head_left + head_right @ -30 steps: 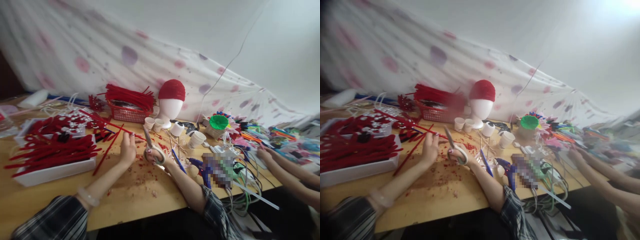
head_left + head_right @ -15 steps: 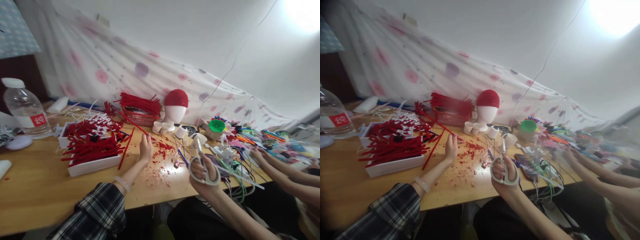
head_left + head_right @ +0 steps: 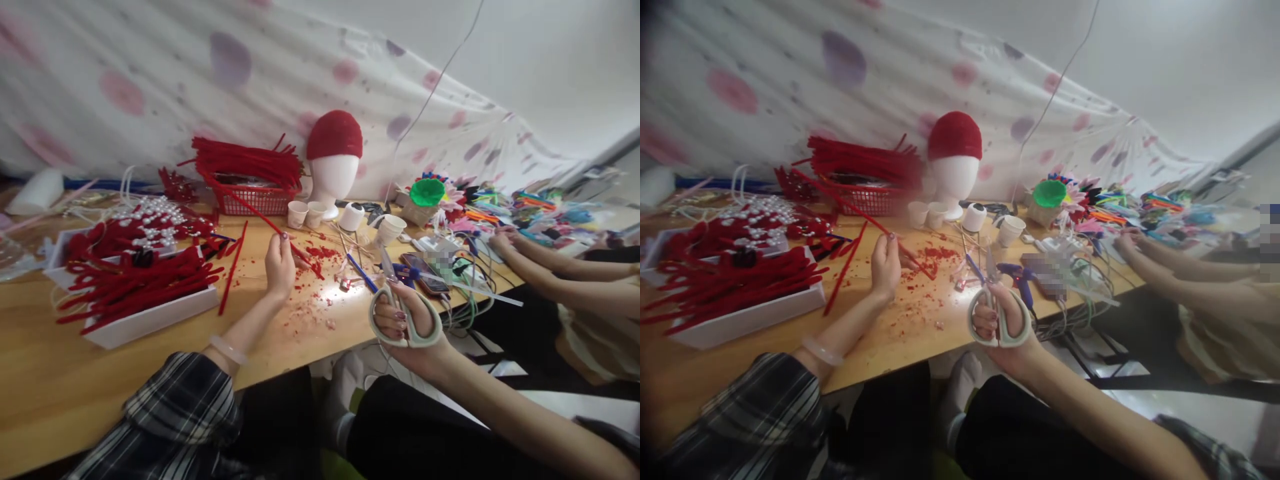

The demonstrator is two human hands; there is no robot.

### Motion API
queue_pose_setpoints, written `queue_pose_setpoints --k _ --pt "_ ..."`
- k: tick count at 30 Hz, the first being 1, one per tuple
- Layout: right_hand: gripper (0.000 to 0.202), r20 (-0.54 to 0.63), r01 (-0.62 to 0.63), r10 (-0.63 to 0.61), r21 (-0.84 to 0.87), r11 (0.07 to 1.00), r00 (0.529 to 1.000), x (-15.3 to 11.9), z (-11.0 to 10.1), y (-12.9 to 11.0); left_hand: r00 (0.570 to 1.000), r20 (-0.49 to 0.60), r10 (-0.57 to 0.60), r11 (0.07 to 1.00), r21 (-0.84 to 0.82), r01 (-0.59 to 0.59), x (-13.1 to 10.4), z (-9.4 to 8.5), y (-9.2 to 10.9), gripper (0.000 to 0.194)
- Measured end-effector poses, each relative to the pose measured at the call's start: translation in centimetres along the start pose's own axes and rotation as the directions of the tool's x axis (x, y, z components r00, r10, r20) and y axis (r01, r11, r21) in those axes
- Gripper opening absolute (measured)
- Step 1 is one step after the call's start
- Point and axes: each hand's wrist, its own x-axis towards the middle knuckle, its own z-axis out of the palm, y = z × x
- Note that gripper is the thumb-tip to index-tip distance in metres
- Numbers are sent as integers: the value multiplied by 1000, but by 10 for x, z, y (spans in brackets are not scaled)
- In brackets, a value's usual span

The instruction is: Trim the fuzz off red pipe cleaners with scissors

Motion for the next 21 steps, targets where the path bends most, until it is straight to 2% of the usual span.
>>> queue_pose_setpoints --k 2,5,6,8,10,11,13,17,21 --pt "38 -14 21 -24 -217 976 1000 11 -8 1 997 43 -63 997 -30 65 1 -1 1 27" --pt "29 3 27 -28 -358 934 1000 26 -21 -4 987 86 -133 990 -42 137 3 -4 2 25" --pt "27 14 51 -50 -444 895 999 30 -26 -7 983 105 -150 987 -37 155 5 -5 2 23" --pt "30 57 138 -139 -711 690 989 38 -33 -12 971 134 -199 976 -58 208 6 -6 3 18" --pt "31 112 197 -216 -885 423 970 45 -38 -15 949 169 -266 956 -77 281 8 -7 4 14" --pt "31 132 208 -239 -921 329 962 48 -40 -15 937 189 -295 947 -76 313 9 -8 4 15" --pt "28 164 224 -261 -949 222 951 53 -43 -12 909 230 -349 927 -55 370 10 -11 5 19" --pt "23 188 249 -276 -947 205 943 58 -49 -2 876 248 -415 903 -3 429 13 -18 8 26" --pt "22 201 269 -326 -947 178 924 65 -44 6 887 216 -409 910 23 414 14 -23 8 29"
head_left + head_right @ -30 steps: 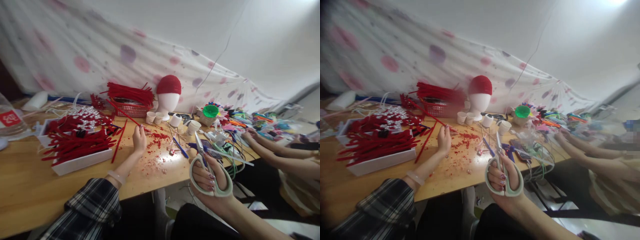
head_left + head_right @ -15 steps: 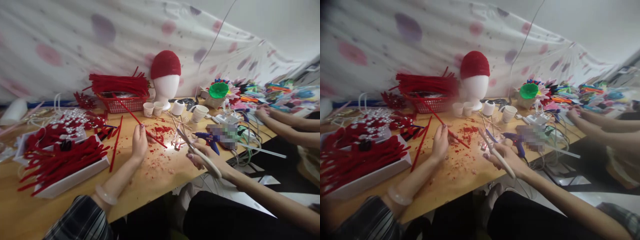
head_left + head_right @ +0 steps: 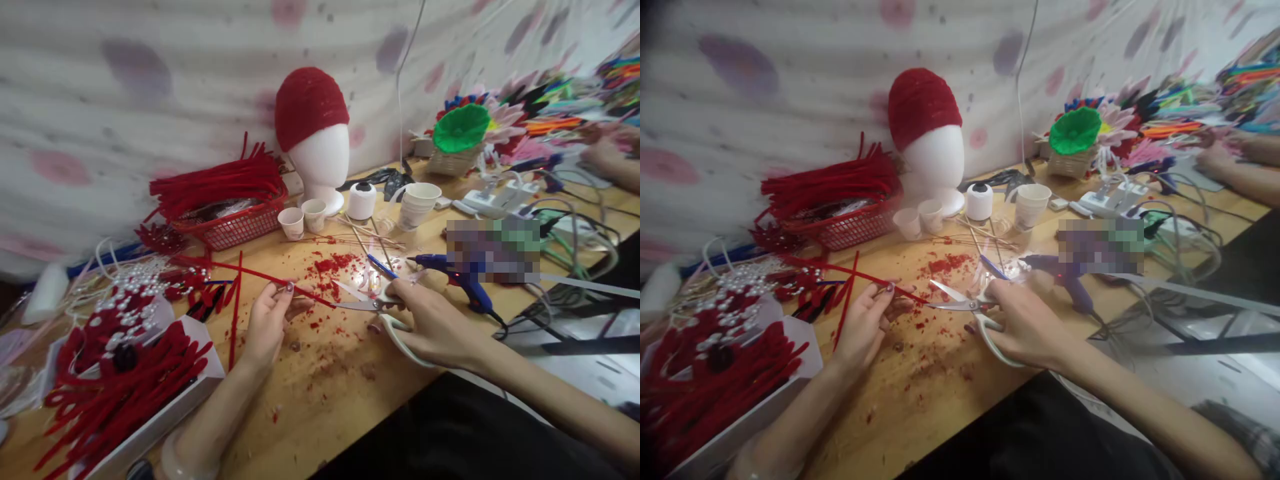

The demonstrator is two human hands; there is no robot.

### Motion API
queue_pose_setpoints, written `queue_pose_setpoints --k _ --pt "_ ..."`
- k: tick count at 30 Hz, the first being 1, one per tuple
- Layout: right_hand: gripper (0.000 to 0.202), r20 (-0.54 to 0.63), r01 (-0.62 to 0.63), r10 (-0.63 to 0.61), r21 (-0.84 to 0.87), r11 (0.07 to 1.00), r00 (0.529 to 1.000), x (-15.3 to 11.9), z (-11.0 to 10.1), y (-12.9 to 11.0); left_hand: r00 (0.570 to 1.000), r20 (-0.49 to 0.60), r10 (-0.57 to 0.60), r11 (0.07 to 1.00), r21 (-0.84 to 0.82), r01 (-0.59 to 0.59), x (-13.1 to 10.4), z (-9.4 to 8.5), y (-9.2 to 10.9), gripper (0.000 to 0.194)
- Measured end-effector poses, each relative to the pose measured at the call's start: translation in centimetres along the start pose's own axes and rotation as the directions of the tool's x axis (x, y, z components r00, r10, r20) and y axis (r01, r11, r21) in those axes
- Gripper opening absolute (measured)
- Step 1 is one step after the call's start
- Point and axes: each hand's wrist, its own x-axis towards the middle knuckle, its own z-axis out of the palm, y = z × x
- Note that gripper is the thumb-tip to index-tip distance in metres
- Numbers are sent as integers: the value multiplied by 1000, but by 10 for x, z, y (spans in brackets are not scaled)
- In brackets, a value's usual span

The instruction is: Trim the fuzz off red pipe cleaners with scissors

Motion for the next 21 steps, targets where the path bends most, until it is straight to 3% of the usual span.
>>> queue_pose_setpoints --k 3,7,12,17,21 --pt "22 22 25 -24 -18 1000 999 9 9 -4 1000 -7 14 1000 -14 -14 -1 -1 -5 24" --pt "22 73 67 -60 -110 992 996 19 22 -3 998 -29 -52 998 -45 50 0 -2 -13 21" --pt "19 84 104 -88 -225 969 993 24 33 5 991 -124 -47 999 -2 47 8 -9 -15 18" --pt "16 28 139 -136 -234 962 990 25 35 12 980 -199 -25 997 66 39 13 -15 -16 25" --pt "15 -18 175 -185 -255 951 982 23 36 13 980 -199 -21 995 90 39 13 -16 -20 25"
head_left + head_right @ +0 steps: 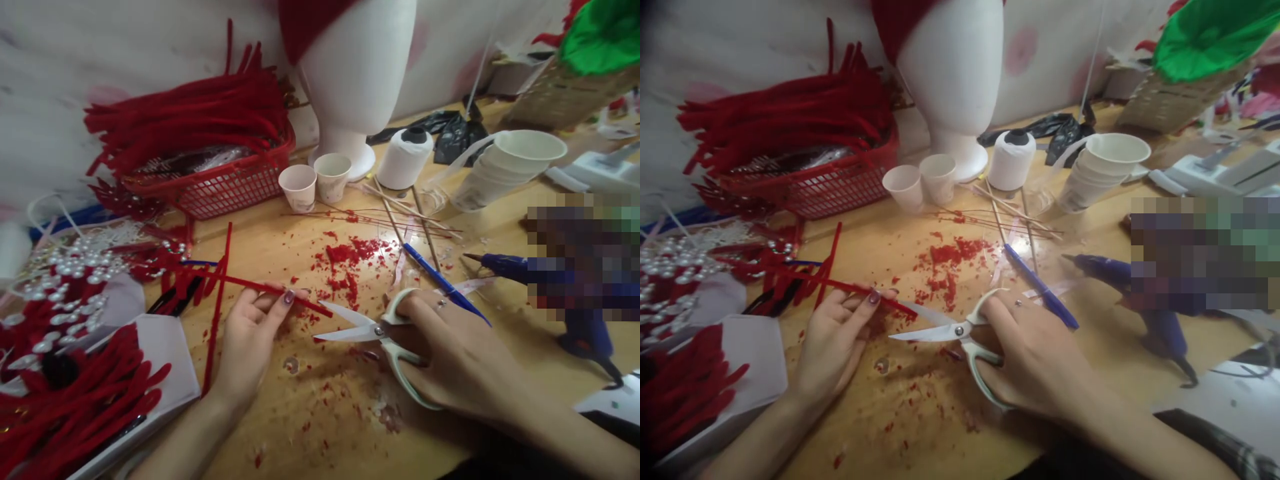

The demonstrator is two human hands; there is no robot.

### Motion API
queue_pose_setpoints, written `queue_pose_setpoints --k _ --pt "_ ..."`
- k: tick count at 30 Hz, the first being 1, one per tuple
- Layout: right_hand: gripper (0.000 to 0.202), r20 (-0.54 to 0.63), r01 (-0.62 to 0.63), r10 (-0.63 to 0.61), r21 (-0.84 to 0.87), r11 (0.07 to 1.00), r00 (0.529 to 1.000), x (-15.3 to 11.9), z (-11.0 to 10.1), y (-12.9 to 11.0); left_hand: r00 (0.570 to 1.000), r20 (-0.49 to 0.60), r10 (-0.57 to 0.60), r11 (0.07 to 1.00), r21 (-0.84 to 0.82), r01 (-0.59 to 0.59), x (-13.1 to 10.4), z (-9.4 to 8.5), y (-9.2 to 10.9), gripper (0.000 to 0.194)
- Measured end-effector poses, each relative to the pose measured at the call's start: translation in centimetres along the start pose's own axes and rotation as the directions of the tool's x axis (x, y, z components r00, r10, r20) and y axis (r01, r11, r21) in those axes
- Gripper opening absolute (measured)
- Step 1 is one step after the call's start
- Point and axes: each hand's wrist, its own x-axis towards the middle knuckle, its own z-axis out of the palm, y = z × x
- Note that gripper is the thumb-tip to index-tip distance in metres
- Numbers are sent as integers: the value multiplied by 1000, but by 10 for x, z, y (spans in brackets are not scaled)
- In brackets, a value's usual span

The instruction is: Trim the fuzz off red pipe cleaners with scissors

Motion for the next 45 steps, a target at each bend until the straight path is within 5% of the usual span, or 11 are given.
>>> queue_pose_setpoints --k 10,34,45 --pt "23 -16 -8 7 -57 998 1000 1 1 -6 982 65 179 974 130 -186 -9 1 -3 15" --pt "17 -19 -59 59 -33 998 998 -4 4 -4 986 33 166 982 89 -169 -14 2 -1 14" --pt "18 -17 -10 10 -38 999 1000 -1 2 -5 980 106 167 980 88 -177 -16 1 -4 9"
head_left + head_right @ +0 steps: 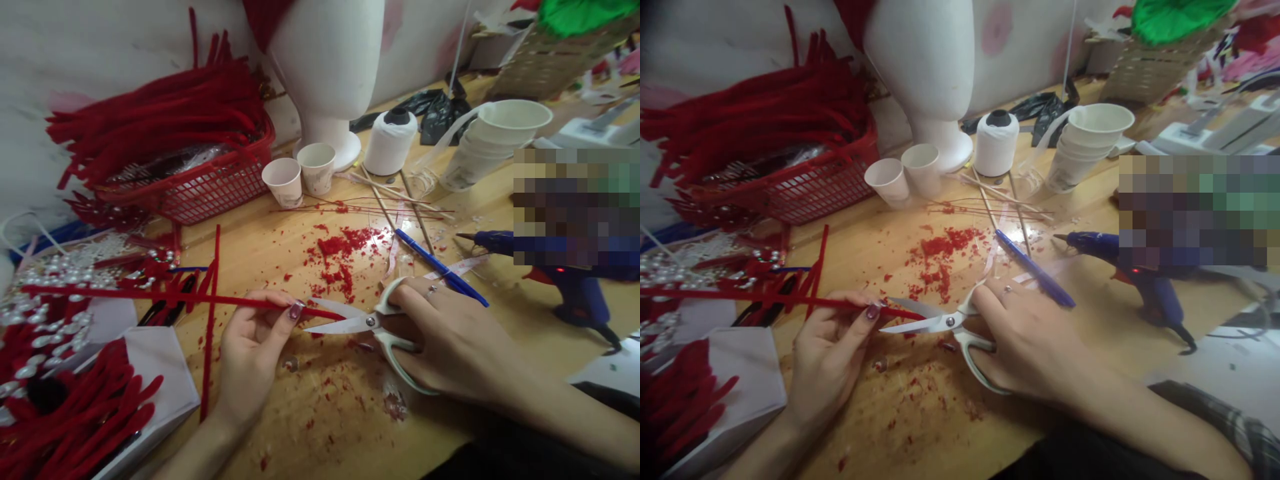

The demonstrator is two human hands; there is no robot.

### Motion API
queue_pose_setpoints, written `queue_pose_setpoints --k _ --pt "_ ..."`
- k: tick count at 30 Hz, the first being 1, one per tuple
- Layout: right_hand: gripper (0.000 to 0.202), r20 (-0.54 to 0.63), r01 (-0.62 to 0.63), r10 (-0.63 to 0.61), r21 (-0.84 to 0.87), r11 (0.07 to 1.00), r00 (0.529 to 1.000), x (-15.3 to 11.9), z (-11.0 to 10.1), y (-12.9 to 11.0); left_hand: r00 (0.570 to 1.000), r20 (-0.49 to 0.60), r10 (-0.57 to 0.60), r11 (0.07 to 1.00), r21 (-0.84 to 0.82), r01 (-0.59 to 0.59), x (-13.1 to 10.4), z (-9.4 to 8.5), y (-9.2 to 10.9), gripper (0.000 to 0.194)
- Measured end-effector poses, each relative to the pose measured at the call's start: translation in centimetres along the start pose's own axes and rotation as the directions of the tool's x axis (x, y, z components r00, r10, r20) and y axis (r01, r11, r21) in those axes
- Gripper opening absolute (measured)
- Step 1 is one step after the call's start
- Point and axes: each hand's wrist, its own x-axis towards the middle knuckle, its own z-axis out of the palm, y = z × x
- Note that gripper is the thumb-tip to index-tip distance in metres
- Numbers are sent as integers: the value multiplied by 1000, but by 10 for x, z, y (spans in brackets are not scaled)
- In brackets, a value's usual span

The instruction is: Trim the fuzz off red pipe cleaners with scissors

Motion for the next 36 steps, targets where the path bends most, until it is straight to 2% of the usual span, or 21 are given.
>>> queue_pose_setpoints --k 15,23,33,36 --pt "17 -3 2 -2 30 1000 1000 1 -1 0 997 -69 -42 999 -5 41 -1 2 1 14" --pt "23 29 -9 10 -22 1000 1000 -1 2 0 999 -30 -28 999 -17 27 -3 2 2 11" --pt "18 11 30 -30 16 999 999 0 0 -1 998 -4 -60 996 -67 60 -4 4 4 10" --pt "17 22 24 -25 10 1000 999 -1 1 0 999 -13 -34 998 -50 33 -3 3 3 9"
